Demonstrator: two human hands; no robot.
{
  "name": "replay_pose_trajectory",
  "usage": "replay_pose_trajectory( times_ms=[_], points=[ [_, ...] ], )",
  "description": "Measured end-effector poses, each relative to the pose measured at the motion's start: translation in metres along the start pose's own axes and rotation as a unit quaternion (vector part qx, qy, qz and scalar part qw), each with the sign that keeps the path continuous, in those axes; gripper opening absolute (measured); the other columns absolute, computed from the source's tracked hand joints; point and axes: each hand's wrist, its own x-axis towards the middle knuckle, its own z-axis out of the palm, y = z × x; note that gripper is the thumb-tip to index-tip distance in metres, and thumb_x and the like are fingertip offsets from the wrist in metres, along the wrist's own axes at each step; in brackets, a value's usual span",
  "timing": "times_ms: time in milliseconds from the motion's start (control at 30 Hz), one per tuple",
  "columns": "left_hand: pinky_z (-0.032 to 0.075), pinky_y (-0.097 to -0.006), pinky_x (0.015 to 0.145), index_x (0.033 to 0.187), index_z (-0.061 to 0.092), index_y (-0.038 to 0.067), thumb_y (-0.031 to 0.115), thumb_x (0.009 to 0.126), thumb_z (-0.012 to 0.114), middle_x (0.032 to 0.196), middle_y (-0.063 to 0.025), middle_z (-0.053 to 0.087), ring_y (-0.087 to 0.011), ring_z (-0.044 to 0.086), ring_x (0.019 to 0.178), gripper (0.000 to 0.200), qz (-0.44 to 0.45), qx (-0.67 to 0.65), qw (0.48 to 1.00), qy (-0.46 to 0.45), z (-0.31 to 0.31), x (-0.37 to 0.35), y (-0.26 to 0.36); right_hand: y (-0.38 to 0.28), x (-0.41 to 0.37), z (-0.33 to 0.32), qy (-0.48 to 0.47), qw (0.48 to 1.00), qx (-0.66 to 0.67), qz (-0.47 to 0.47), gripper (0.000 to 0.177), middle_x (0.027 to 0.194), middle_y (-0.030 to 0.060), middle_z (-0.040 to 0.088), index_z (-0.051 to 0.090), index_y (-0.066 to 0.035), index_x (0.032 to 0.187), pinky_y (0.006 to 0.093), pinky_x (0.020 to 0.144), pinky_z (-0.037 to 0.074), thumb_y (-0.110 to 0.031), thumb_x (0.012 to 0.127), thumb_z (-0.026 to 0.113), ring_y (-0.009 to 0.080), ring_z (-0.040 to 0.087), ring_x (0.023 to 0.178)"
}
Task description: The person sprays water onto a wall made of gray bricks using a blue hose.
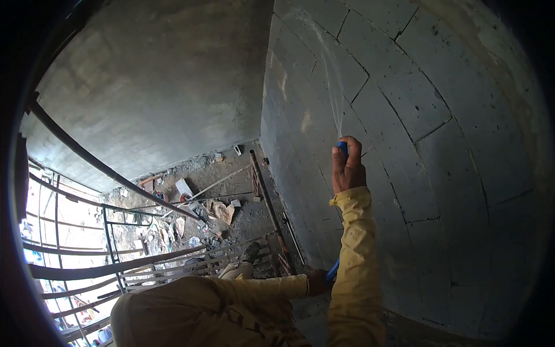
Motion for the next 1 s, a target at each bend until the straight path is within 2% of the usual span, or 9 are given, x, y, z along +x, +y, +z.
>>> replay_pose_trajectory(
  times_ms=[200,300,367,600,800,900,1000],
  points=[
    [0.048,-0.0442,0.068,0.081,0.063,-0.002,0.047,0.08,0.06,0.073,-0.0226,0.063,-0.0354,0.064,0.073,0.049,0.004,0.005,1.0,-0.005,-0.004,0.004,-0.002,-0.002,0.003,0.006,0.002,1.0,0.004,-0.008,0.041,0.084,0.0141,0.059,0.037,-0.018,0.117,0.0418,0.064,0.048,-0.052,0.093,0.035,0.0345,0.063,0.072],
    [0.048,-0.0441,0.068,0.081,0.063,-0.002,0.047,0.08,0.06,0.073,-0.0224,0.063,-0.035,0.064,0.073,0.049,-0.021,-0.006,1.0,-0.009,-0.009,0.001,0.004,-0.003,0.004,0.007,-0.003,1.0,0.006,-0.003,0.041,0.085,0.0143,0.059,0.037,-0.018,0.117,0.0422,0.064,0.048,-0.052,0.093,0.036,0.0349,0.063,0.072],
    [0.048,-0.044,0.068,0.081,0.063,-0.002,0.047,0.08,0.06,0.073,-0.0223,0.063,-0.0349,0.064,0.073,0.048,-0.003,-0.005,1.0,-0.002,-0.004,0.007,-0.006,-0.003,0.005,0.008,0.0,1.0,0.002,-0.008,0.041,0.086,0.0142,0.059,0.037,-0.018,0.117,0.0425,0.064,0.048,-0.052,0.093,0.036,0.0351,0.063,0.073],
    [0.048,-0.0443,0.069,0.083,0.063,0.0,0.046,0.08,0.06,0.074,-0.0226,0.063,-0.0345,0.064,0.074,0.047,-0.03,-0.004,1.0,0.003,-0.023,-0.01,0.024,-0.007,0.005,0.009,0.009,1.0,0.011,-0.019,0.038,0.086,0.014,0.059,0.037,-0.018,0.116,0.0421,0.064,0.049,-0.049,0.094,0.036,0.0346,0.063,0.071],
    [0.048,-0.0443,0.069,0.082,0.063,0.0,0.047,0.079,0.061,0.074,-0.0224,0.063,-0.0347,0.064,0.074,0.047,-0.002,-0.031,0.999,0.022,-0.012,0.003,0.002,-0.01,0.005,0.012,0.032,0.998,0.023,-0.047,0.035,0.084,0.0134,0.059,0.037,-0.018,0.116,0.0409,0.062,0.049,-0.046,0.095,0.038,0.0327,0.063,0.07],
    [0.048,-0.0441,0.068,0.081,0.063,0.001,0.049,0.078,0.061,0.073,-0.0224,0.063,-0.0341,0.065,0.073,0.049,0.028,-0.05,0.998,0.039,-0.006,0.011,-0.012,-0.011,0.005,0.012,0.024,0.999,0.027,-0.025,0.036,0.084,0.0129,0.059,0.037,-0.017,0.116,0.0403,0.062,0.049,-0.047,0.095,0.038,0.0329,0.063,0.071],
    [0.048,-0.0437,0.068,0.08,0.064,0.001,0.05,0.077,0.062,0.073,-0.0222,0.063,-0.0334,0.065,0.073,0.049,0.0,-0.047,0.999,0.027,-0.005,0.013,-0.013,-0.013,0.005,0.011,0.025,0.999,0.025,-0.031,0.036,0.084,0.0131,0.058,0.037,-0.017,0.116,0.04,0.062,0.049,-0.046,0.095,0.038,0.0331,0.063,0.071]
  ],
)
